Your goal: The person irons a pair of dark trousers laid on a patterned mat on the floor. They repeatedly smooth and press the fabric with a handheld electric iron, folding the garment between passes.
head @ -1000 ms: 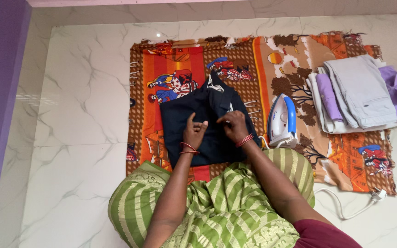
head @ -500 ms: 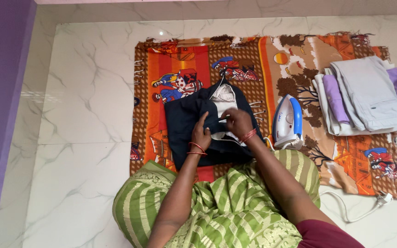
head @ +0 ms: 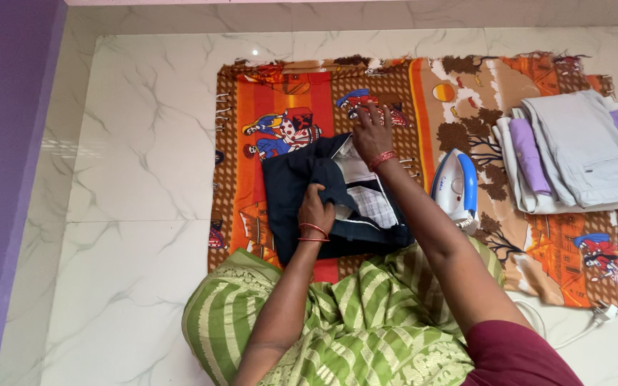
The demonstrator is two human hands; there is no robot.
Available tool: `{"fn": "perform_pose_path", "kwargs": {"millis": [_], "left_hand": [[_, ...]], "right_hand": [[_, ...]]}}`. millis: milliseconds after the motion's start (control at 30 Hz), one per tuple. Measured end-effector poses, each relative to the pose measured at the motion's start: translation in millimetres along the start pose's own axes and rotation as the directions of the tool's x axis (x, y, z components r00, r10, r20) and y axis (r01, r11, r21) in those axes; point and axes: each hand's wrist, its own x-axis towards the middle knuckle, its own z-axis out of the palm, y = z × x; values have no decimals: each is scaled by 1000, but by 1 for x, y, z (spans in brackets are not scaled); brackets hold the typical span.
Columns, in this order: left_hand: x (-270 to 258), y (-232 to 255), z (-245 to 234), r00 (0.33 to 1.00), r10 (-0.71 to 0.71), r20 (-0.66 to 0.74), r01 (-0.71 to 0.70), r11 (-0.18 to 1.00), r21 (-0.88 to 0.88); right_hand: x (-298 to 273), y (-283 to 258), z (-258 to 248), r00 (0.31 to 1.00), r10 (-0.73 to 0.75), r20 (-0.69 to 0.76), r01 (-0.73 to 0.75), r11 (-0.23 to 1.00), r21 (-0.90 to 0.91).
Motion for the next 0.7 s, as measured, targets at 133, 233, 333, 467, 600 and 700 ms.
{"fn": "perform_pose_path", "kwargs": {"millis": [133, 233, 333, 467, 600, 700], "left_hand": [[0, 22, -15, 956, 65, -286, -67, 998, 4], [2, 29, -28, 959, -34, -281, 8, 996, -93], [2, 25, -29, 948, 56, -312, -108, 983, -151], [5, 11, -18, 930, 112, -349, -159, 981, -110], [6, 8, -7, 921, 137, -363, -216, 958, -187], [5, 12, -8, 930, 206, -305, -316, 872, -373]], "right_hand": [[-42, -10, -19, 962, 37, 270, -74, 989, 130], [-80, -17, -8, 866, 37, 499, -172, 958, 227], [-100, -7, 11, 888, -145, 437, -117, 847, 519], [-103, 5, -12, 685, 460, 565, -727, 378, 573], [-92, -21, -89, 877, 312, 364, -480, 546, 687], [-82, -65, -124, 959, -134, 251, -105, 653, 750]]}}
